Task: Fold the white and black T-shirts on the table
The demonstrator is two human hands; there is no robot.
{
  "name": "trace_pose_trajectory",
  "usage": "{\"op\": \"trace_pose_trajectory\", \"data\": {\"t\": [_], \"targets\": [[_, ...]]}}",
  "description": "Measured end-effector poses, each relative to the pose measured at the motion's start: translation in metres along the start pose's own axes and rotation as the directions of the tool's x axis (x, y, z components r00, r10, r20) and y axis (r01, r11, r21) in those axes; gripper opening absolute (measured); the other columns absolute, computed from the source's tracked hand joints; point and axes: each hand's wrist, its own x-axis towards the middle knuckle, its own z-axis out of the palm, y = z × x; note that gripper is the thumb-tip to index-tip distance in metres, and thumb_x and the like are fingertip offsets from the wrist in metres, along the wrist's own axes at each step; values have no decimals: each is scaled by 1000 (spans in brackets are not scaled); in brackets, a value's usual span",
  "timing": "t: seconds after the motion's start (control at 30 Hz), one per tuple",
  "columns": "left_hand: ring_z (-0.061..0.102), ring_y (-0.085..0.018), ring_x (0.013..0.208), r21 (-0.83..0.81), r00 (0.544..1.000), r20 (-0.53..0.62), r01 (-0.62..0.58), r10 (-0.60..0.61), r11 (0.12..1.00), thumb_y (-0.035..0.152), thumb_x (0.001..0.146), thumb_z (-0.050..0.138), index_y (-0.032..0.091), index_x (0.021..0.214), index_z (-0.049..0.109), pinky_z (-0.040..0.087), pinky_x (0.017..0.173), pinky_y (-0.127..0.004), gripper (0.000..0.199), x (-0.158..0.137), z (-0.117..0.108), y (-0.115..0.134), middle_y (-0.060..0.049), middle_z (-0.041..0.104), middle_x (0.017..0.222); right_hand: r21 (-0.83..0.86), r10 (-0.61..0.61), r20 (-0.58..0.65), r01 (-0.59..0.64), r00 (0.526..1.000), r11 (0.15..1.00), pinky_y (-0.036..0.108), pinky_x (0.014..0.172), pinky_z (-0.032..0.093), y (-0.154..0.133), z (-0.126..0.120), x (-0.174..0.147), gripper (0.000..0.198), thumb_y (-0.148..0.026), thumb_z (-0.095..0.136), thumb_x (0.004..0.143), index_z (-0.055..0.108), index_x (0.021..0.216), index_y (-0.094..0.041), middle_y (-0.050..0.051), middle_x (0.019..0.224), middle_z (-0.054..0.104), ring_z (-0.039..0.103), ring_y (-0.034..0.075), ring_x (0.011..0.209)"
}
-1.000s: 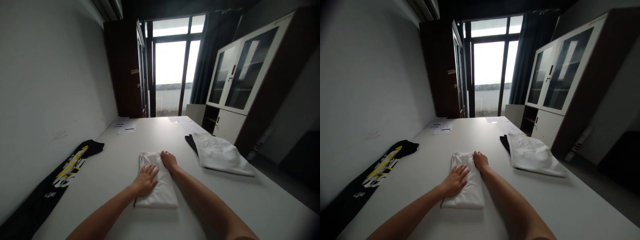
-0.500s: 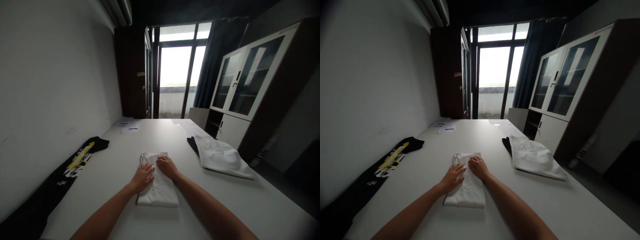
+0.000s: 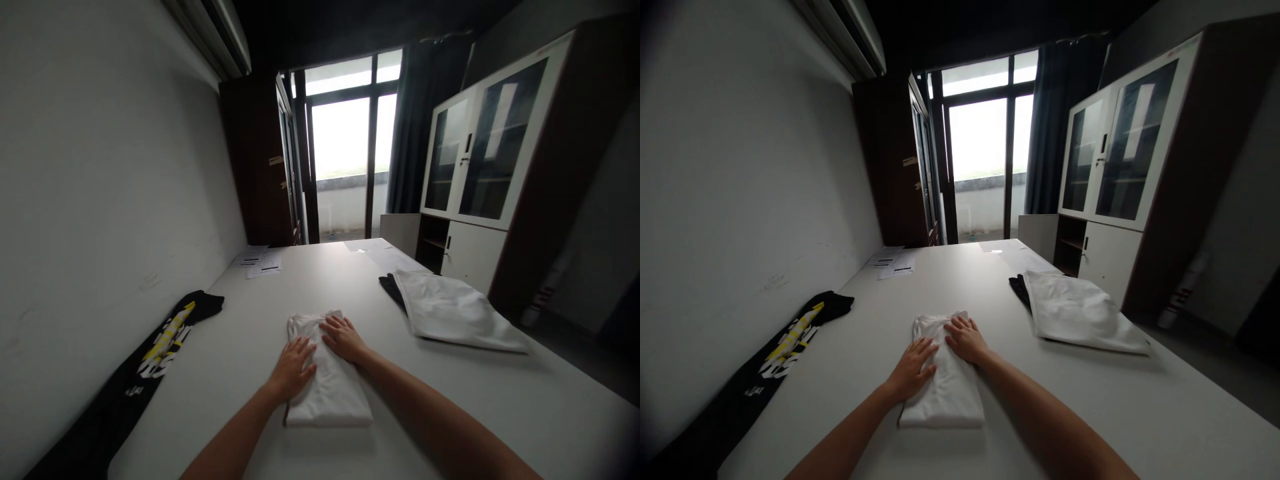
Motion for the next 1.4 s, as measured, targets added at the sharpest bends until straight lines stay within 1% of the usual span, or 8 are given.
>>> {"op": "trace_pose_trajectory", "data": {"t": [0.4,0.57,0.73,0.87,0.97,1.03,1.3,1.4], "targets": [[20,-30,157,40,998,26,59,-60,997,42,99,52,33,155,45,14,126,-60,57,0,-3,-4,-3,33,168,-15,88,44,-87,995,996,54,124,14,-7,-7,-1,52,-51,47,102,53,150,-33,6,162,41,24,28,154],[21,-30,157,63,990,39,134,-136,989,47,100,48,35,156,43,15,126,-58,57,7,-5,-20,-2,28,169,-77,170,8,-169,985,983,55,123,14,-5,-6,0,53,-50,43,104,50,152,-30,8,165,35,21,29,155],[21,-29,157,76,989,29,141,-144,987,48,101,44,34,157,42,15,126,-56,58,8,-3,-26,-3,26,170,-130,211,-40,-214,977,968,55,123,12,-6,-13,0,50,-47,42,105,54,150,-27,10,164,35,23,29,154],[23,-30,156,95,985,12,168,-170,981,49,100,43,34,156,43,14,126,-58,57,8,-1,-25,-3,28,170,-91,109,-57,-114,992,989,50,125,14,-22,-17,-5,52,-42,43,105,49,153,-25,11,163,38,29,26,152],[25,-31,155,118,974,-19,228,-228,966,52,100,42,34,154,45,12,125,-59,57,8,-2,-26,-5,32,168,-34,-1,-7,1,1000,999,49,125,17,-38,-13,-10,50,-41,42,105,51,152,-26,9,161,43,34,25,150],[26,-33,155,117,964,-24,265,-264,957,55,100,41,33,154,45,13,125,-60,59,8,-2,-28,-6,32,168,-23,-8,36,8,999,1000,51,125,17,-42,-10,-11,51,-42,42,104,52,151,-26,9,161,42,33,27,151],[26,-33,155,109,960,3,279,-281,954,53,98,42,28,158,41,17,125,-58,65,6,-4,-26,-9,29,169,-102,206,58,-199,977,975,55,124,17,-12,-6,1,57,-48,37,105,44,157,-24,11,167,29,21,29,156],[26,-32,155,101,965,8,259,-261,961,52,97,43,25,158,41,17,125,-56,67,6,-4,-23,-11,30,168,-122,166,-13,-166,986,978,54,125,14,-11,0,2,58,-47,37,105,44,158,-23,11,167,28,16,29,157]]}}
